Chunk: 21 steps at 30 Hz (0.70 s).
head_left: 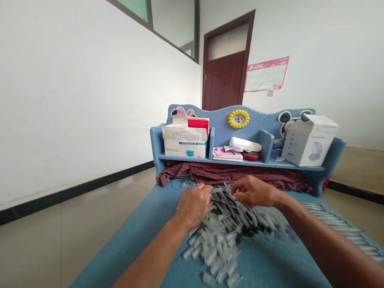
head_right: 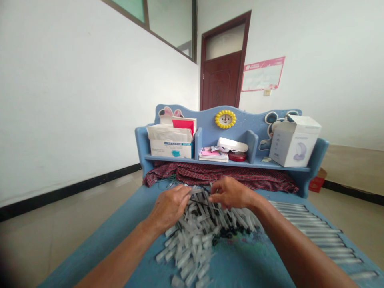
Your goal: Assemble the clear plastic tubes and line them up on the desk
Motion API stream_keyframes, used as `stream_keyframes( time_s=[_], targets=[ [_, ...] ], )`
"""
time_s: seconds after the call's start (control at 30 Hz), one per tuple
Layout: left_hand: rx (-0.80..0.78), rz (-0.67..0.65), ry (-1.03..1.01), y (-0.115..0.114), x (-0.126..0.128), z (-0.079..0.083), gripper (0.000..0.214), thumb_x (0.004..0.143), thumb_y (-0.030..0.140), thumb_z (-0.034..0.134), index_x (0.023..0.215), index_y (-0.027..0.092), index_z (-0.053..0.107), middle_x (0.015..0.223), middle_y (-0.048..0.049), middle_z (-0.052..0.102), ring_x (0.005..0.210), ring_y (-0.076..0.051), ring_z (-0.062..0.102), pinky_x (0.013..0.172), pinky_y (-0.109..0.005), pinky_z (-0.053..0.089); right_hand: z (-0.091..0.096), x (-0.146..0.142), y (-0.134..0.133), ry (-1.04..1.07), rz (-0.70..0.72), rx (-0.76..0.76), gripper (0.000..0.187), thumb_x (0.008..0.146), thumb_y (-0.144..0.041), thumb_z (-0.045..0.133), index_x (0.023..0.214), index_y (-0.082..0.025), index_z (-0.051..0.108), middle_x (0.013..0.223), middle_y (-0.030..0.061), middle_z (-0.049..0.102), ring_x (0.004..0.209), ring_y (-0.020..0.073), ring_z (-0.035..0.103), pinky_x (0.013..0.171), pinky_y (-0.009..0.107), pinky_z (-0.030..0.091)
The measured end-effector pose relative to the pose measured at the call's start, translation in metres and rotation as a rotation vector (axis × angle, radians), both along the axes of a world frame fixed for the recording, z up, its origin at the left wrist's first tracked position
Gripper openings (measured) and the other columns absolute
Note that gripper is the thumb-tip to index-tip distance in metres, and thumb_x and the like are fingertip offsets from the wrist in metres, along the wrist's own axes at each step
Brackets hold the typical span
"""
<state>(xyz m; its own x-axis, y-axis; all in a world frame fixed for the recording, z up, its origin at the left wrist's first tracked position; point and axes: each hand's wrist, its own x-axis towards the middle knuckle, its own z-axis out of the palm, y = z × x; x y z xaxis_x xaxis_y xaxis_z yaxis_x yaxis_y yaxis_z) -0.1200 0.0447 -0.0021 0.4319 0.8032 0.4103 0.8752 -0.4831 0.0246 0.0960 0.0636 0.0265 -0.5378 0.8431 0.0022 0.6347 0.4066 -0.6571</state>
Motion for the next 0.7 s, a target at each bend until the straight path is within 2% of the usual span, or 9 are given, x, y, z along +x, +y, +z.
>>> stream_keyframes(
  time_s=[0.2,0.33,0.47,0.6,0.7],
  targets=[
    [-0.032,0.070,0.020,0.000,0.001,-0.001,0.022,0.088,0.021,0.036,0.093,0.018,0.057,0.089,-0.0053,0.061,0.084,-0.020,0.060,0.070,-0.029,0.044,-0.026,0.004,-0.005,-0.303,-0.075,0.209,0.013,0.070,-0.023,0.057,0.071,-0.017,0.068,0.059,0.0011,0.061,0.053,0.0109,0.052,0.049,0.021,0.033],
    [-0.028,0.072,0.009,0.001,-0.002,0.000,0.022,0.087,0.020,0.037,0.095,0.019,0.058,0.091,-0.0051,0.061,0.087,-0.019,0.060,0.072,-0.028,0.044,-0.035,-0.002,-0.003,-0.363,-0.065,0.246,0.016,0.069,-0.019,0.054,0.072,-0.017,0.070,0.067,0.0032,0.065,0.059,0.0120,0.053,0.052,0.022,0.033],
    [-0.031,0.116,-0.002,0.005,-0.009,0.004,0.024,0.087,0.019,0.038,0.098,0.018,0.059,0.093,-0.0062,0.062,0.089,-0.019,0.060,0.074,-0.028,0.044,-0.028,0.007,-0.003,-0.249,-0.047,0.163,0.015,0.069,-0.016,0.050,0.066,-0.015,0.064,0.054,-0.0006,0.058,0.050,0.0092,0.050,0.046,0.019,0.032],
    [-0.031,0.154,0.004,0.009,-0.014,0.005,0.024,0.086,0.019,0.038,0.097,0.018,0.060,0.093,-0.0077,0.061,0.088,-0.020,0.060,0.074,-0.029,0.044,-0.011,0.029,-0.007,-0.072,-0.072,0.032,0.015,0.074,-0.022,0.046,0.066,-0.015,0.058,0.049,-0.0017,0.054,0.044,0.0091,0.049,0.043,0.018,0.035],
    [-0.025,0.168,0.001,0.010,-0.017,0.004,0.024,0.086,0.019,0.039,0.096,0.018,0.061,0.093,-0.0078,0.061,0.087,-0.020,0.060,0.073,-0.029,0.044,-0.001,0.043,-0.009,-0.038,-0.084,-0.013,0.016,0.075,-0.026,0.048,0.067,-0.016,0.056,0.046,-0.0022,0.053,0.041,0.0089,0.048,0.042,0.019,0.037]
  ],
)
